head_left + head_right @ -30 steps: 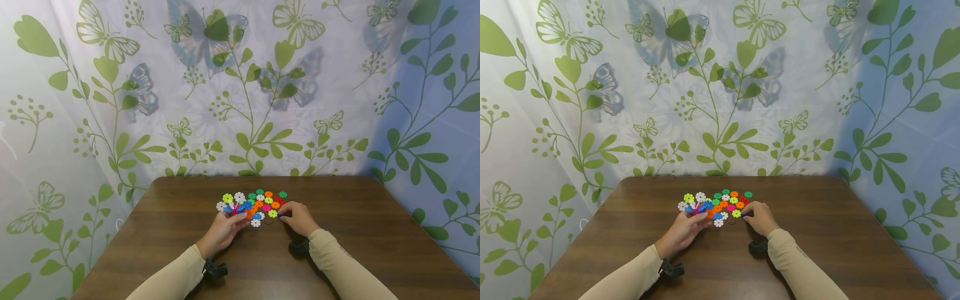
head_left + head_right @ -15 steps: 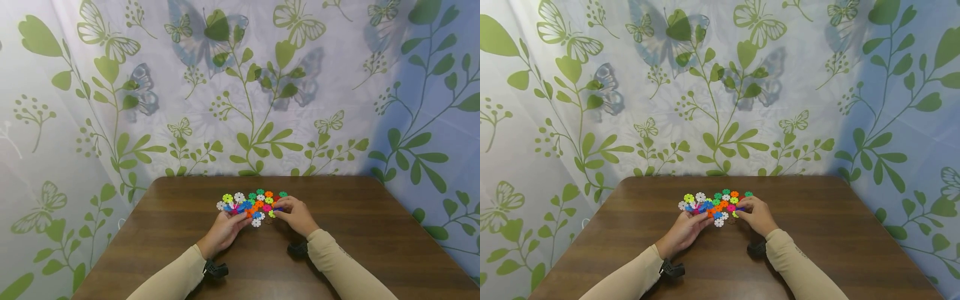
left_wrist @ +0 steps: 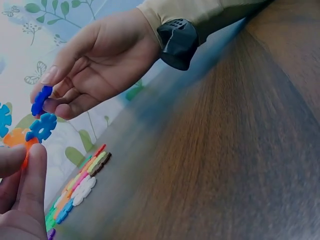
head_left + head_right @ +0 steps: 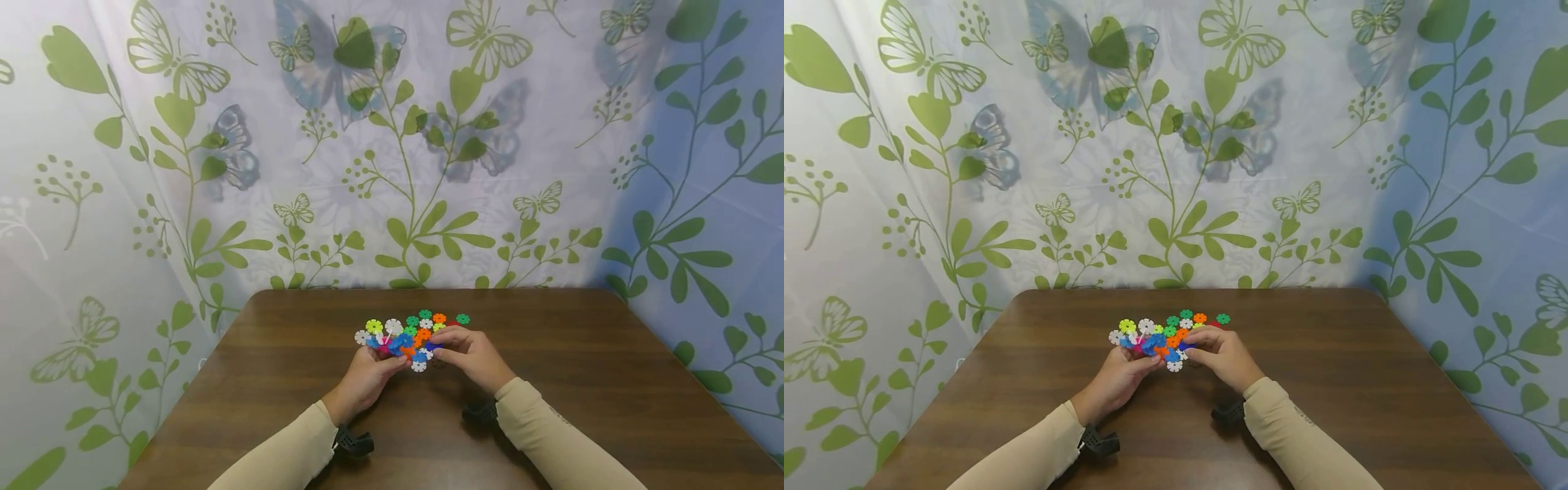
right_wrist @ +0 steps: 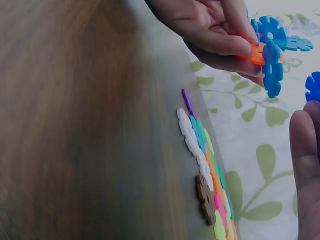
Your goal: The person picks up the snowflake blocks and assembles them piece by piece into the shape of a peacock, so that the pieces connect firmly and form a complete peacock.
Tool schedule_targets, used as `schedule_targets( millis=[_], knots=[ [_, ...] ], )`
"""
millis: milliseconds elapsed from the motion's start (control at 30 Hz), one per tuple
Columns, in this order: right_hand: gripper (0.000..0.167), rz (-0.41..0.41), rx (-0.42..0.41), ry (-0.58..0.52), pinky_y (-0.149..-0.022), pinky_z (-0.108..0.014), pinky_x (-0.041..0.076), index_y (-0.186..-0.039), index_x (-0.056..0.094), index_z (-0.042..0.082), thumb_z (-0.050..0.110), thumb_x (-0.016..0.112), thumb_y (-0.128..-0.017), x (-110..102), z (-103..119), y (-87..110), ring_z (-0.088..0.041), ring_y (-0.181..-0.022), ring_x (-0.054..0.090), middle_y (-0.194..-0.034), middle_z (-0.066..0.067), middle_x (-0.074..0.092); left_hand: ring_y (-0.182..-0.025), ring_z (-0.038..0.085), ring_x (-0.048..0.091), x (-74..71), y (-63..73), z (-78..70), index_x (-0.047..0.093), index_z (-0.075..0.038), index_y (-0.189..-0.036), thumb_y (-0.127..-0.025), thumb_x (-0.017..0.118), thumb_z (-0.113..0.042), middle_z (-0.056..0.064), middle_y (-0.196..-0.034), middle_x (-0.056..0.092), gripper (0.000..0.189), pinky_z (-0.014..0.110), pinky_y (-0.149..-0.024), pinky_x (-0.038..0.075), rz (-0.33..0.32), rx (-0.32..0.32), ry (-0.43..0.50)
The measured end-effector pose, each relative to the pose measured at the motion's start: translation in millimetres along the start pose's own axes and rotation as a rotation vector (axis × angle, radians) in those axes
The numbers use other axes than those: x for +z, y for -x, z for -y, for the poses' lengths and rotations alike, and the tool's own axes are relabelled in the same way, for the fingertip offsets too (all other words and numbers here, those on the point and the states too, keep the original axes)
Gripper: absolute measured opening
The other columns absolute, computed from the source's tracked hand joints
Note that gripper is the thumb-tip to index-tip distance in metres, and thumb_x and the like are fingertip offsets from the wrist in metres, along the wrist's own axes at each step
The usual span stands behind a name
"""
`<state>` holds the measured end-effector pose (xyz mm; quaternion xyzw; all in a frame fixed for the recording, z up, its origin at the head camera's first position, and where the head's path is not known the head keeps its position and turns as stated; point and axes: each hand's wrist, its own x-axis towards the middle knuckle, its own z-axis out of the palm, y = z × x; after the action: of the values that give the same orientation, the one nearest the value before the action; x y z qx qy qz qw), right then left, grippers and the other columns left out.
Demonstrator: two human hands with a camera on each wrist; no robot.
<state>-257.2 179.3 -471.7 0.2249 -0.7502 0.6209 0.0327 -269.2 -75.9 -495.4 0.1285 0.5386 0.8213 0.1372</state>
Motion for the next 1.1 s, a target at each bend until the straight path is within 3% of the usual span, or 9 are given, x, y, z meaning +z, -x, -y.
schedule_targets(
  millis=[133, 333, 533, 867, 1000, 1100],
  knots=[
    [0.024, 0.028, -0.021, -0.028, -0.090, -0.039, 0.059, -0.118, 0.077, 0.002, 0.008, 0.080, -0.096, 2.3, -0.2, 0.0, -0.032, -0.109, 0.070, -0.123, -0.016, 0.069, -0.105, 0.033, 0.072, -0.9, 1.0, -0.6, 0.056, 0.009, -0.134, -0.095, 0.074, 0.007, 0.025, -0.125, 0.069, 0.043, 0.042, -0.097, 0.055, 0.003, 0.019, -0.045],
    [0.030, 0.055, -0.040, -0.045, -0.089, -0.039, 0.059, -0.120, 0.073, -0.007, 0.006, 0.081, -0.094, 4.9, 1.0, 0.1, -0.033, -0.106, 0.071, -0.121, -0.019, 0.071, -0.111, 0.033, 0.071, -1.5, 0.4, -0.4, 0.053, 0.010, -0.141, -0.095, 0.077, 0.004, 0.023, -0.130, 0.068, 0.052, 0.041, -0.097, 0.055, 0.021, 0.033, -0.081],
    [0.027, 0.064, -0.094, -0.028, -0.089, -0.038, 0.060, -0.119, 0.075, -0.005, 0.004, 0.081, -0.093, 9.6, -2.5, -0.7, -0.035, -0.105, 0.070, -0.117, -0.015, 0.073, -0.111, 0.034, 0.071, -1.5, -0.7, 1.5, 0.051, 0.015, -0.142, -0.093, 0.078, 0.005, 0.022, -0.128, 0.069, 0.057, 0.041, -0.096, 0.056, 0.013, 0.047, -0.092],
    [0.023, 0.077, -0.129, 0.004, -0.091, -0.036, 0.058, -0.115, 0.077, 0.001, 0.000, 0.081, -0.092, 14.4, 0.3, -0.7, -0.032, -0.104, 0.071, -0.116, -0.012, 0.073, -0.118, 0.034, 0.068, -2.9, -1.9, 2.3, 0.058, 0.007, -0.140, -0.093, 0.078, 0.004, 0.032, -0.140, 0.059, 0.051, 0.041, -0.099, 0.054, 0.028, 0.065, -0.116],
    [0.022, 0.086, -0.142, 0.008, -0.092, -0.035, 0.058, -0.114, 0.077, 0.001, -0.001, 0.080, -0.092, 15.2, -0.4, -0.7, -0.032, -0.105, 0.072, -0.116, -0.012, 0.073, -0.118, 0.035, 0.068, -4.3, -0.5, 1.4, 0.059, 0.006, -0.140, -0.095, 0.079, -0.001, 0.026, -0.136, 0.064, 0.051, 0.040, -0.099, 0.054, 0.039, 0.059, -0.159],
    [0.021, 0.084, -0.138, 0.023, -0.092, -0.035, 0.058, -0.113, 0.078, 0.001, 0.001, 0.081, -0.093, 15.9, -0.9, -0.7, -0.031, -0.104, 0.072, -0.115, -0.011, 0.074, -0.115, 0.032, 0.070, -5.7, 0.0, 0.7, 0.060, 0.007, -0.139, -0.095, 0.081, -0.008, 0.017, -0.129, 0.071, 0.051, 0.037, -0.097, 0.055, 0.038, 0.060, -0.249]
  ],
)
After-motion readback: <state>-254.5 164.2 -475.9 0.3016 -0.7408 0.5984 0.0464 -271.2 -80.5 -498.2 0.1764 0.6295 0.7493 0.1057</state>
